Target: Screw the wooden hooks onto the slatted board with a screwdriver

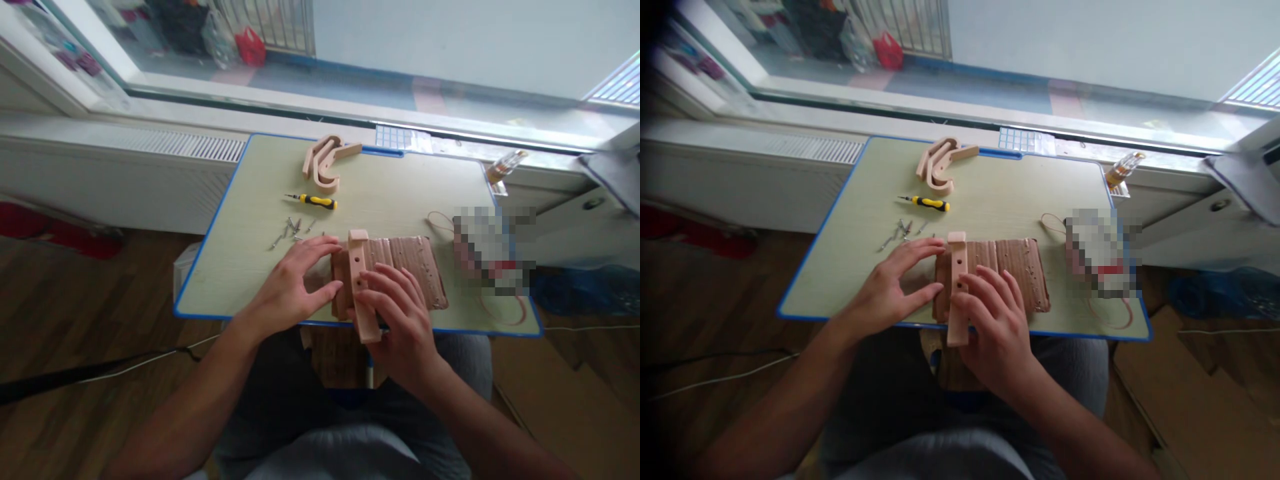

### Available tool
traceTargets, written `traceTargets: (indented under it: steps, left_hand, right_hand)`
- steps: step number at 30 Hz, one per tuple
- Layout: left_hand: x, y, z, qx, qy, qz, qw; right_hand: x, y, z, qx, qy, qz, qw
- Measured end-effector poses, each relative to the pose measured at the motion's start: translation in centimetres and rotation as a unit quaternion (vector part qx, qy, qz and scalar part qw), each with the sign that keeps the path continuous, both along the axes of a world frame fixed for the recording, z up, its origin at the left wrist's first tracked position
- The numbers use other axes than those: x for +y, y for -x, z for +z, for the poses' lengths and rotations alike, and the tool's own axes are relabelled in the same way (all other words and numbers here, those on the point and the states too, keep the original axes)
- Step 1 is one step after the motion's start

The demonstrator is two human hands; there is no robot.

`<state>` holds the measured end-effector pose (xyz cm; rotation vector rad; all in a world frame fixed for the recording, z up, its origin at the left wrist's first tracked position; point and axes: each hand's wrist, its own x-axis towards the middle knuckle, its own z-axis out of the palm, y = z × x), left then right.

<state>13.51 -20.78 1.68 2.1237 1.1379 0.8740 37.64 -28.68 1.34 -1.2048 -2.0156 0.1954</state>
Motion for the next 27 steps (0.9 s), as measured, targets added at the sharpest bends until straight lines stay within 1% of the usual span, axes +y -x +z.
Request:
traceTargets:
  steps: [2, 4, 7, 12, 19, 27]
  left_hand:
    - [0.1, 0.0, -0.2, -0.004, 0.0, -0.004, 1.0]
    - [0.2, 0.0, -0.4, -0.008, -0.005, -0.007, 1.0]
    - [0.2, 0.1, -0.8, -0.016, -0.014, -0.008, 1.0]
    - [0.1, 0.1, -1.2, -0.033, -0.017, -0.005, 0.999]
    - [0.2, 0.1, -1.5, -0.043, -0.022, -0.006, 0.999]
    - [0.1, 0.2, -1.5, -0.044, -0.03, -0.009, 0.999]
  right_hand:
    - [0.4, -0.2, 0.0, -0.025, 0.011, 0.004, 1.0]
    - [0.7, -0.4, 0.1, -0.035, 0.007, -0.006, 0.999]
    - [0.9, -0.6, 0.3, -0.027, -0.008, -0.018, 0.999]
    - [1.0, -0.3, 0.4, -0.028, -0.008, -0.027, 0.999]
    - [1.3, -0.2, 0.2, -0.039, -0.007, -0.008, 0.999]
    - [1.2, -0.1, 0.3, -0.043, 0.003, -0.013, 0.999]
